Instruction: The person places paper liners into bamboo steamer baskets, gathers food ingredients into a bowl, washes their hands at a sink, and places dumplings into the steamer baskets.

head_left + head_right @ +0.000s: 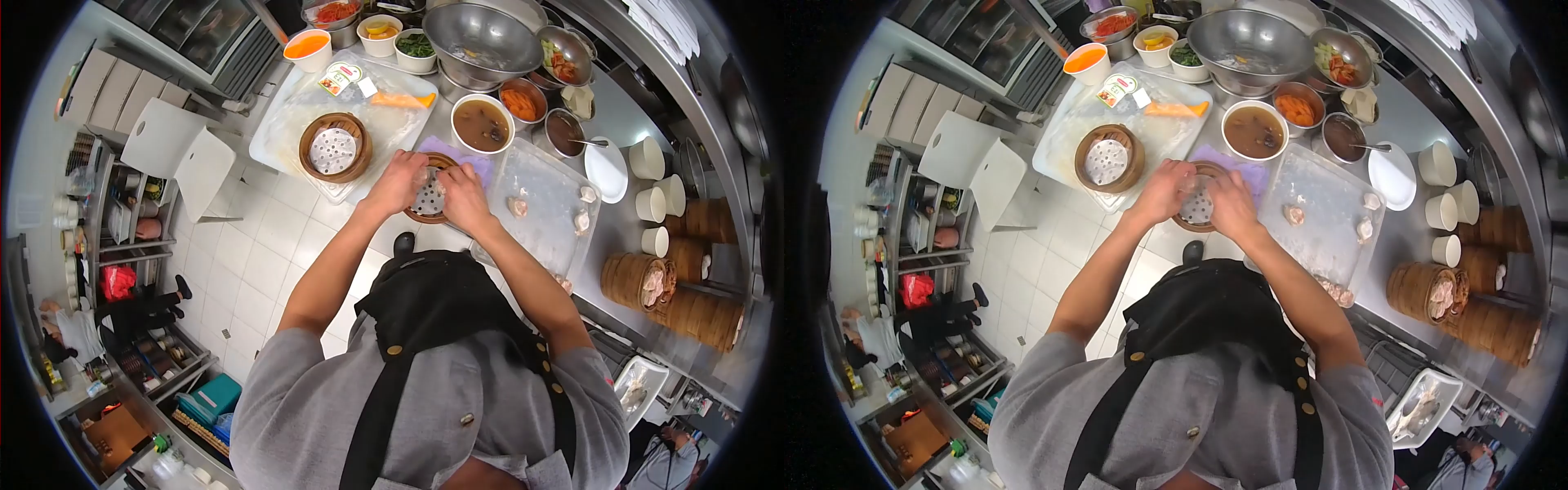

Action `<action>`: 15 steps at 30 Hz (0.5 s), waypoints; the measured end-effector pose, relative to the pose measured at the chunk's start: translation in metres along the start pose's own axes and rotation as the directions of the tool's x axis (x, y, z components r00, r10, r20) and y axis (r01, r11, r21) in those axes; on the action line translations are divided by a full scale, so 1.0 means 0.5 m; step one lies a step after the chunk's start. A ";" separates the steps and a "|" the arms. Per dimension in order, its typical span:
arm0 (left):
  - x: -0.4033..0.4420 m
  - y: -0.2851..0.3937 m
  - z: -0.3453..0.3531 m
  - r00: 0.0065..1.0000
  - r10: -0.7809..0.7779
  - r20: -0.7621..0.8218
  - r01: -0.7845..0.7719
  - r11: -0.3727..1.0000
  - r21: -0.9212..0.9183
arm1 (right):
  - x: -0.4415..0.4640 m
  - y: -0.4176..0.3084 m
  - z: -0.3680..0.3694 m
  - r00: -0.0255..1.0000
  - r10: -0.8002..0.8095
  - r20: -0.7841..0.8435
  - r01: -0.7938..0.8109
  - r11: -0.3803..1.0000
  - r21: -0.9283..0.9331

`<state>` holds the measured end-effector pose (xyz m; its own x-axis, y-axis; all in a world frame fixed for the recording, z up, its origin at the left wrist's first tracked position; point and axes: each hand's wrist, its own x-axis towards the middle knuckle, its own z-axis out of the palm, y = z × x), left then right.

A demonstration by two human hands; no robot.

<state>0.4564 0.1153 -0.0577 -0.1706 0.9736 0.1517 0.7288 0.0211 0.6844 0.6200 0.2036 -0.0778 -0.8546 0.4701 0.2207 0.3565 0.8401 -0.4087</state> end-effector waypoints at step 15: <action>-0.052 0.004 0.039 0.960 -0.014 -0.279 0.064 0.983 0.172 | -0.133 0.109 -0.136 0.873 0.483 0.068 -0.478 0.874 -0.084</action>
<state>0.4753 0.0944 -0.0743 -0.3589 0.8712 0.3349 0.8193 0.1222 0.5602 0.7220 0.2365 -0.0547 -0.5991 0.7980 -0.0651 0.7520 0.5328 -0.3881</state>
